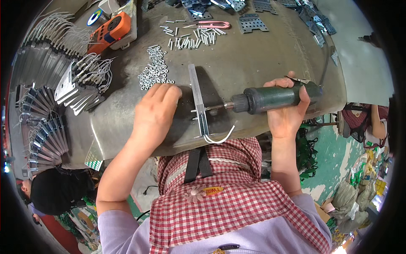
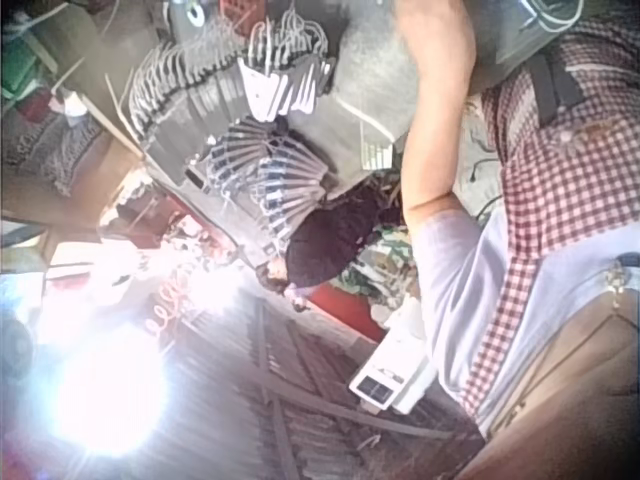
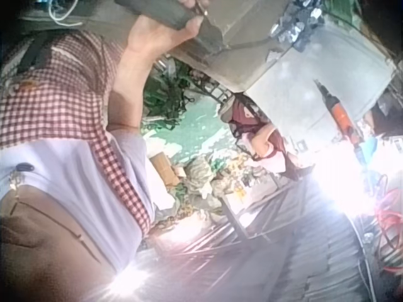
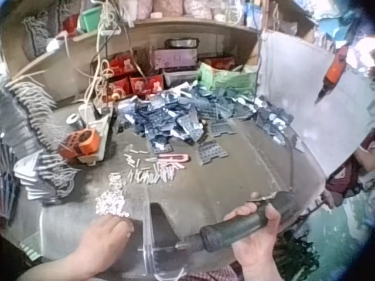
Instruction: Assemble metal and plastic components for an electronic device using screws and a power driver.
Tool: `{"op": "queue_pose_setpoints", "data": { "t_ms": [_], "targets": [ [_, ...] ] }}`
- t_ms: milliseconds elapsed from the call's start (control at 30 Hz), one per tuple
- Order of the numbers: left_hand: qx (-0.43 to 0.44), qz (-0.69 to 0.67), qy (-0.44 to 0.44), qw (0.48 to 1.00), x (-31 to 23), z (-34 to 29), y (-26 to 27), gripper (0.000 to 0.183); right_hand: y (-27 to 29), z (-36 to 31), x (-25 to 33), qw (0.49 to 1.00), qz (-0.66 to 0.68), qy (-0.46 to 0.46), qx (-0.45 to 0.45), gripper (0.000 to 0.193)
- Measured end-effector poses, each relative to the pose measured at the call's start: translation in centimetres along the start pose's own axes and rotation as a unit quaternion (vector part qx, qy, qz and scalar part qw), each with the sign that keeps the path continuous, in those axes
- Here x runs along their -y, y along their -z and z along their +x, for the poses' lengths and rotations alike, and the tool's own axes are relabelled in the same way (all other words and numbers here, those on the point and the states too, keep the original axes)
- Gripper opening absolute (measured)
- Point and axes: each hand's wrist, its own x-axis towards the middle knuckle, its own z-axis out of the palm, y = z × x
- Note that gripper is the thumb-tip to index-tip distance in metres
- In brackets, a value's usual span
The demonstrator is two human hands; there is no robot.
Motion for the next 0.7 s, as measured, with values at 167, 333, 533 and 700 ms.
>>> {"op": "queue_pose_setpoints", "data": {
  "t_ms": [167,333,533,700],
  "targets": [
    [-0.027,-0.509,0.223,0.831,-1.2,-1.6,0.0,0.02,-0.1,0.0,-0.2,1.0,-0.012,0.0,-0.005,0.037],
    [0.003,-0.744,0.276,0.608,-1.6,-1.3,0.5,0.019,-0.2,0.1,-0.2,1.0,0.0,-0.002,-0.012,0.033],
    [0.018,-0.838,0.304,0.453,-1.4,-1.8,-0.7,0.018,-0.2,0.1,-0.6,1.0,0.005,-0.005,-0.002,0.033],
    [0.021,-0.754,0.317,0.575,-1.9,-1.9,-0.1,0.015,-0.5,0.0,-0.5,1.0,0.01,0.0,-0.005,0.033]
  ]
}}
